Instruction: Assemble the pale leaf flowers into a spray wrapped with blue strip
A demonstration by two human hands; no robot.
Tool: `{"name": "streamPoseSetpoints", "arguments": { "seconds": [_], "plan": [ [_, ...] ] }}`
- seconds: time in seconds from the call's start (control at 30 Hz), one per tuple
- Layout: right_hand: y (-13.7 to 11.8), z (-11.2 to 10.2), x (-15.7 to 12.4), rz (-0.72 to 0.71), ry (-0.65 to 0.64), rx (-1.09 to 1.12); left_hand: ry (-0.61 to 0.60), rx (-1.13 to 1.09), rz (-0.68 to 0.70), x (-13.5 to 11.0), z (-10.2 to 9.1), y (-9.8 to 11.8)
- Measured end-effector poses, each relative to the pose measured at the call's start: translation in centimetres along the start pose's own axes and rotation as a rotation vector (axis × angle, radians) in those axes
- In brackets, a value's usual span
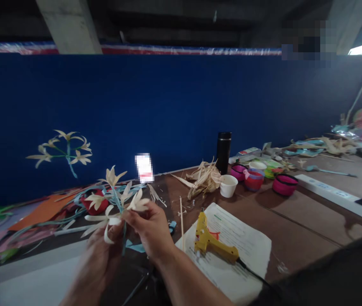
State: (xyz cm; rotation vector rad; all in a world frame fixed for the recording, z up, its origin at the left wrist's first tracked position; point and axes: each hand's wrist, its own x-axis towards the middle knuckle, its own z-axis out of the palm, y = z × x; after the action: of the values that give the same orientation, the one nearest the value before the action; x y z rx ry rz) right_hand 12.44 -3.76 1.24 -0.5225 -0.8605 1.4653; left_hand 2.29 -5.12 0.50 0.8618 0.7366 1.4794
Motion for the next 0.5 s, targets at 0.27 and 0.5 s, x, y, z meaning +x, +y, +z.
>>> {"name": "streamPoseSetpoints", "arguments": {
  "seconds": [0.27, 0.5],
  "plan": [
    [-0.1, -0.2, -0.1, 0.025, -0.049, -0.039, 0.117, -0.012, -0.12, 0.5, -1.5, 3.8],
    [1.1, -0.7, 0.2, 0.054, -0.218, -0.172, -0.283, -0.256, -0.121, 2.2, -3.0, 5.5]
  ]
}}
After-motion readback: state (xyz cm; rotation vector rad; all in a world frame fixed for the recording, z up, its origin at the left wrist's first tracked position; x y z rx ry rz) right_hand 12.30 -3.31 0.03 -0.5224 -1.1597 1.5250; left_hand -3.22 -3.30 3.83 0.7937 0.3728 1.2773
